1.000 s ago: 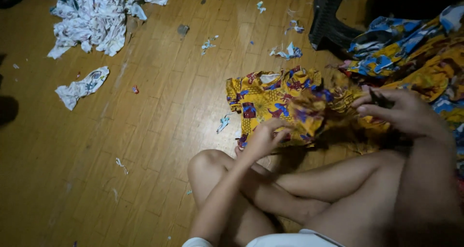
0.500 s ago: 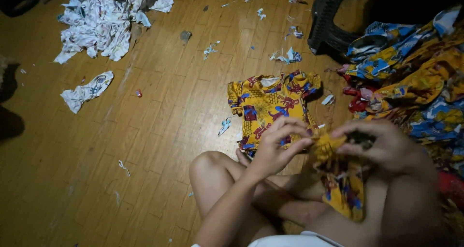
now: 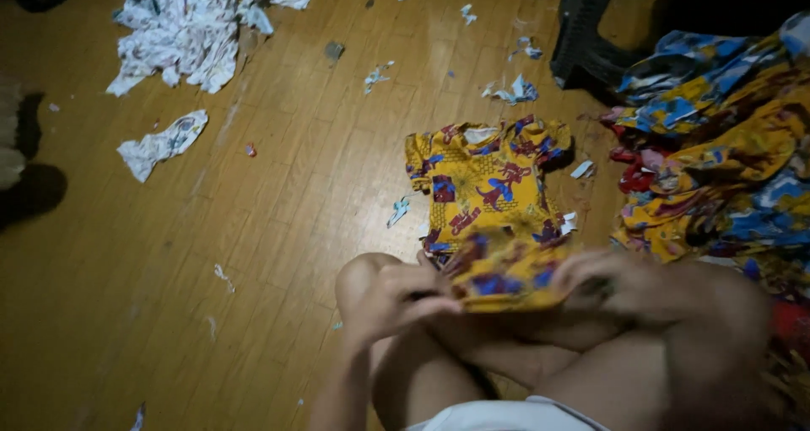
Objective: Trimming loose threads from children's clothing and folding them on the floor of a sewing factory.
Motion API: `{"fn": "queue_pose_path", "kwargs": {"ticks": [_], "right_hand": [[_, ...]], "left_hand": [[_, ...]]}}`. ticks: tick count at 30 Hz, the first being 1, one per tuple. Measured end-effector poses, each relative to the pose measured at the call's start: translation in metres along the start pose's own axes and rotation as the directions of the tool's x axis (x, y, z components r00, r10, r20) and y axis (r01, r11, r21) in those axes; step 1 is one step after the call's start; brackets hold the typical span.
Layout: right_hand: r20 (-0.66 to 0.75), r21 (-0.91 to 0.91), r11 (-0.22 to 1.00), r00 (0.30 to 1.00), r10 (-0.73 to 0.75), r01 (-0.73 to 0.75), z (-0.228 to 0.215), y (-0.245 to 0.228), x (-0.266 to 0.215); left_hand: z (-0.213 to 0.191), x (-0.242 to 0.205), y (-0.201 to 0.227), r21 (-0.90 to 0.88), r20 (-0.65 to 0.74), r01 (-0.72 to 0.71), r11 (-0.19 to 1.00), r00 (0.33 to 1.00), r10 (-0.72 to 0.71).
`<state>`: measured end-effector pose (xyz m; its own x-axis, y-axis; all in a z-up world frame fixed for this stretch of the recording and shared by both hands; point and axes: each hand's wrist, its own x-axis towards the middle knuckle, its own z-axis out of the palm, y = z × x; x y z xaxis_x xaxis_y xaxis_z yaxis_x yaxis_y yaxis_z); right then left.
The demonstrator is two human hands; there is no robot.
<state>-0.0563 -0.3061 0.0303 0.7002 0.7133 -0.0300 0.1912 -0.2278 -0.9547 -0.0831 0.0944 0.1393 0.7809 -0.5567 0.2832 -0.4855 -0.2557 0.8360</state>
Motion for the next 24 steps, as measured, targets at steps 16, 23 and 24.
{"fn": "queue_pose_path", "kwargs": {"ticks": [16, 23, 24], "right_hand": [[-0.051, 0.202, 0.95, 0.966, 0.254, -0.239, 0.063, 0.03, 0.086], [-0.1, 0.373, 0.885, 0.936, 0.337, -0.279, 0.073, 0.045, 0.087], [-0.09, 0.388, 0.887, 0.948, 0.305, -0.249, 0.072, 0.036, 0.087]], "left_hand": [[0.003, -0.02, -0.027, 0.53, 0.092, 0.392, 0.752, 0.855, -0.511], [0.032, -0.004, -0.03, 0.454, 0.029, 0.376, 0.808, 0.9, -0.435], [0.027, 0.001, -0.02, 0.206, -0.05, 0.387, 0.899, 0.921, -0.385]]}}
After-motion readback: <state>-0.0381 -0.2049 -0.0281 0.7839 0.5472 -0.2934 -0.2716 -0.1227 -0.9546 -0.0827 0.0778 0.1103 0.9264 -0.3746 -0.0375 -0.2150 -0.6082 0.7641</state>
